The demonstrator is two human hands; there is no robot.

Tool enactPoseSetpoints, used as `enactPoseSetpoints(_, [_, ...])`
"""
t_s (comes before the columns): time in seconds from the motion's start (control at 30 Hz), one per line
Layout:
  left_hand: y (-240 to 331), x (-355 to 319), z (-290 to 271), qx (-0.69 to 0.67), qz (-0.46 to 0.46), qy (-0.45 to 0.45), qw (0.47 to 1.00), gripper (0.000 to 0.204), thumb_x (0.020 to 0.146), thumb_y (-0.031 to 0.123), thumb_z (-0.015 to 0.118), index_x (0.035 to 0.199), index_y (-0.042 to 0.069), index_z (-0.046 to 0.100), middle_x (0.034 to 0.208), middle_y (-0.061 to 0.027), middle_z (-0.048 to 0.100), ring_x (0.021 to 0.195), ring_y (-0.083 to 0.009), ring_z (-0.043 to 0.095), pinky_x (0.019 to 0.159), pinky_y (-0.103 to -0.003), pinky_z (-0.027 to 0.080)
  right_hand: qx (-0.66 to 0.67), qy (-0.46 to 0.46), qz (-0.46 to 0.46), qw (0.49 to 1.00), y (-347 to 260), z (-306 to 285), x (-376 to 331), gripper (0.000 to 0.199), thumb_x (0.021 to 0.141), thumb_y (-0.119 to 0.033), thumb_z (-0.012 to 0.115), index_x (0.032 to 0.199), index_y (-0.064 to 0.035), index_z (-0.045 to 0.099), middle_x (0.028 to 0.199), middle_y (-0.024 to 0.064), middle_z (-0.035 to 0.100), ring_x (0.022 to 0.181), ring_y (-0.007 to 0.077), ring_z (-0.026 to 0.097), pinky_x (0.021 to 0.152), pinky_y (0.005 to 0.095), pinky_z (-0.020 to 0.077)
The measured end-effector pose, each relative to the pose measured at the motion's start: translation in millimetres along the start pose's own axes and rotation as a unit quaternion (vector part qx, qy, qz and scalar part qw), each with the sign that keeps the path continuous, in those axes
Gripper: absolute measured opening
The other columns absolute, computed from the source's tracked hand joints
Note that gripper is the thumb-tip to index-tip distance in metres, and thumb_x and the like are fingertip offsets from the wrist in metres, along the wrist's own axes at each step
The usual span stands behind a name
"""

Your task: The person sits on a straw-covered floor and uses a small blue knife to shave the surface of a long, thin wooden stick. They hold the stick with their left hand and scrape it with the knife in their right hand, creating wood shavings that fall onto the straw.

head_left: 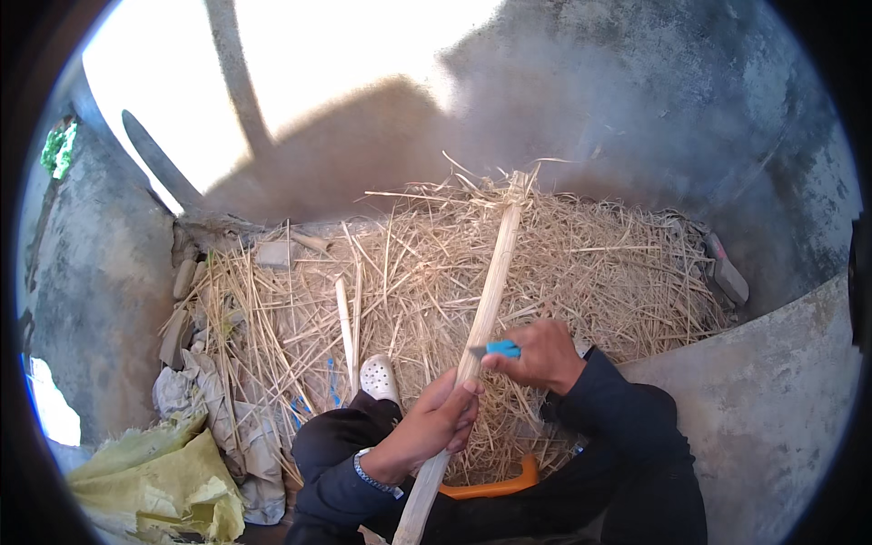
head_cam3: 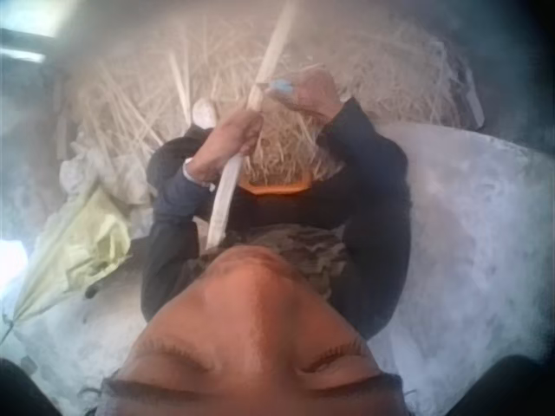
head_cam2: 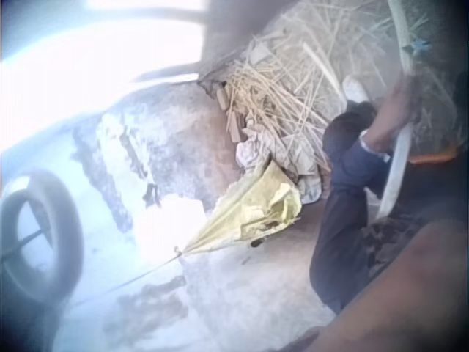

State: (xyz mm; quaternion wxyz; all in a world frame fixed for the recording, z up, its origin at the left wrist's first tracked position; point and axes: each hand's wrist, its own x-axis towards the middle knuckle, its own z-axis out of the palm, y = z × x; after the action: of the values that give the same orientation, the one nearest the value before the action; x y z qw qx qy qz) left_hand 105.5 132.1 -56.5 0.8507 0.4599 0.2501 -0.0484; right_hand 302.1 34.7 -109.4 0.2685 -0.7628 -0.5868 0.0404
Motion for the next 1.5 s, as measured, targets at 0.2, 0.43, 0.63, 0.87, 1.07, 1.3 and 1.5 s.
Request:
enactPoseSetpoints(0.2, [0,4,4,0.052,-0.002,0.017,0.998,0.020,0.104,0.028,0.042,0.106,0.008,0.043,0.067,0.0032,0.038,0.044,-0.0059,0.036,0.041,-0.021,0.032,-0.011,-0.012,0.046,0.999,17,1,3,0.073,0.080,-0.077,0.048,0.055,-0.0106,0.061,0.046,0.0100,0.053,0.044,0.0298,0.057,0.046,0.0415,0.0447])
enactPoseSetpoints(0.43, [-9,-6,15,0.050,-0.018,-0.037,0.998,0.019,0.103,0.027,0.042,0.106,0.008,0.044,0.067,0.0028,0.038,0.044,-0.0061,0.035,0.040,-0.022,0.032,-0.041,-0.003,0.235,0.971,97,-28,30,0.073,0.081,-0.077,0.047,0.057,-0.0094,0.063,0.047,0.0111,0.052,0.044,0.0318,0.055,0.047,0.0417,0.0440])
enactPoseSetpoints(0.63, [-5,1,-3,0.010,-0.027,0.010,1.000,0.018,0.103,0.026,0.041,0.108,0.009,0.044,0.066,0.0026,0.038,0.043,-0.0059,0.033,0.040,-0.021,0.030,0.007,-0.058,0.048,0.997,3,2,-6,0.079,0.082,-0.079,0.041,0.054,-0.0078,0.061,0.047,0.0110,0.052,0.045,0.0280,0.056,0.048,0.0430,0.0437])
enactPoseSetpoints(0.87, [-4,-5,4,-0.011,-0.039,-0.008,0.999,0.016,0.103,0.026,0.042,0.106,0.010,0.045,0.065,0.0031,0.038,0.042,-0.0055,0.033,0.039,-0.020,0.029,-0.011,0.006,0.158,0.987,52,-4,19,0.077,0.084,-0.077,0.042,0.054,-0.0084,0.060,0.044,0.0101,0.050,0.044,0.0290,0.056,0.047,0.0420,0.0432])
enactPoseSetpoints(1.07, [1,-2,-12,-0.094,-0.039,-0.025,0.994,0.018,0.104,0.028,0.040,0.105,0.010,0.044,0.062,0.0028,0.037,0.039,-0.0063,0.033,0.037,-0.022,0.030,0.038,-0.051,0.035,0.997,-2,6,-5,0.078,0.082,-0.079,0.042,0.053,-0.0084,0.059,0.043,0.0105,0.048,0.042,0.0290,0.054,0.045,0.0430,0.0416])
enactPoseSetpoints(1.3, [-6,-1,-1,-0.110,-0.046,-0.058,0.991,0.020,0.104,0.029,0.040,0.101,0.010,0.044,0.062,0.0029,0.035,0.038,-0.0062,0.032,0.036,-0.021,0.028,-0.009,0.032,0.130,0.991,59,-12,25,0.078,0.081,-0.078,0.044,0.054,-0.0079,0.061,0.044,0.0113,0.050,0.041,0.0299,0.053,0.044,0.0425,0.0410])
enactPoseSetpoints(1.5, [-1,-7,-1,-0.120,-0.043,-0.063,0.990,0.018,0.103,0.028,0.042,0.101,0.010,0.043,0.063,0.0025,0.035,0.038,-0.0055,0.032,0.034,-0.020,0.027,0.040,0.061,0.052,0.996,29,-4,7,0.078,0.081,-0.079,0.044,0.050,-0.0089,0.057,0.041,0.0091,0.047,0.039,0.0279,0.052,0.043,0.0415,0.0399])
